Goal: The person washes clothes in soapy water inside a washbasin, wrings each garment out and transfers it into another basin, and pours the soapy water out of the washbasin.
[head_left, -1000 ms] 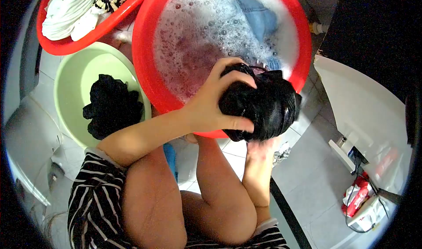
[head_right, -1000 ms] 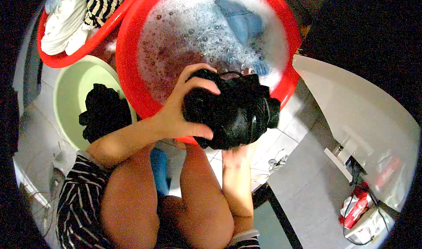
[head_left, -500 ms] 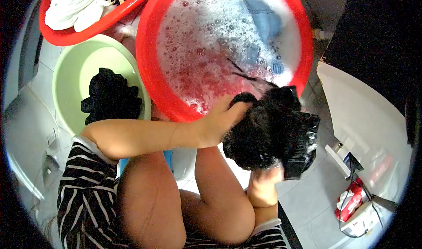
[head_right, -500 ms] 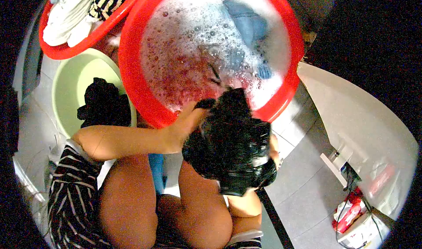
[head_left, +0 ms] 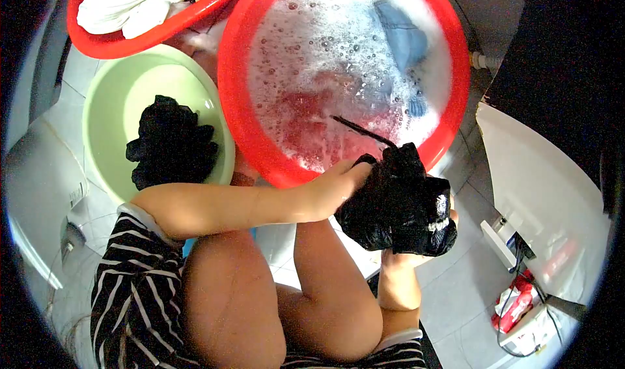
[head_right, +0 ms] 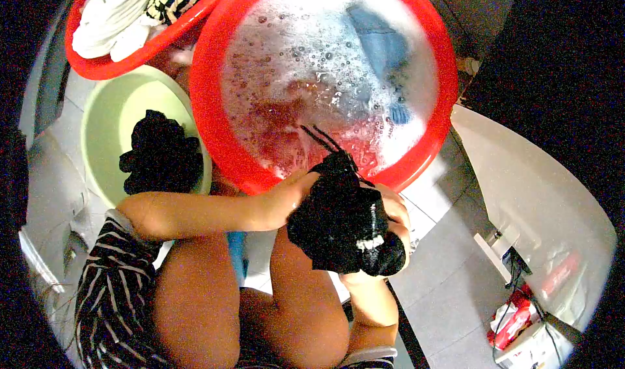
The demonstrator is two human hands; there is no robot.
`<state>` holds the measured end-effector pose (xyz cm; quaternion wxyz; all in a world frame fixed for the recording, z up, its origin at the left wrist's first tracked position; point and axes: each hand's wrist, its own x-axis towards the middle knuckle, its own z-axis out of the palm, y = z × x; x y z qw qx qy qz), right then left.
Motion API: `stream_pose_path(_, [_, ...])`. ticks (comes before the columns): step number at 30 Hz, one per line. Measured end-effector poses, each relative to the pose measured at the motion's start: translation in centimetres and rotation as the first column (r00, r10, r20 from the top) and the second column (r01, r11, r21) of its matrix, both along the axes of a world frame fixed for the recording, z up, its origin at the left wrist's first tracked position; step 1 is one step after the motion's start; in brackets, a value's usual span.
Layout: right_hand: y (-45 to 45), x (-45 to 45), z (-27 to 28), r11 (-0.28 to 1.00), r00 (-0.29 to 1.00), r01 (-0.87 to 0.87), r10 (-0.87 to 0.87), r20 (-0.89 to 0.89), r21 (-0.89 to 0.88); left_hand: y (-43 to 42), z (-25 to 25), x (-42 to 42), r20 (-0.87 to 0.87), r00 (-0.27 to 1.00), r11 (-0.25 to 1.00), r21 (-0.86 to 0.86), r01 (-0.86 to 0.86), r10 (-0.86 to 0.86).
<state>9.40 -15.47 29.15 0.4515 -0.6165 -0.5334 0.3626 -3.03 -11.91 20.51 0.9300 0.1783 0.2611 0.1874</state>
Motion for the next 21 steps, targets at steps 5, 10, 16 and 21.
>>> stream_pose_path(5, [-0.1, -1.7, 0.0, 0.939, 0.917, 0.326, -0.342, -0.203, -0.11, -0.3, 0.6, -0.4, -0.124, 0.986, 0.992, 0.066, -0.106, 0.114])
stream_pose_path(10, [0.0, -2.1, 0.9, 0.959, 0.939, 0.279, -0.284, -0.194, -0.05, -1.3, 0.7, -1.6, -0.076, 0.969, 0.968, 0.117, -0.223, 0.233])
stream_pose_path(16, [0.8, -4.6, 5.3, 0.971, 0.984, 0.159, -0.17, -0.047, -0.18, -1.4, 4.7, -6.4, 0.076, 0.96, 0.961, -0.09, -0.262, 0.269])
stream_pose_path(21, [2.9, -11.4, 11.1, 0.943, 0.972, -0.235, 0.229, -0.051, -0.235, -2.3, 10.9, -15.0, -0.034, 0.953, 0.953, 0.025, -0.301, 0.302])
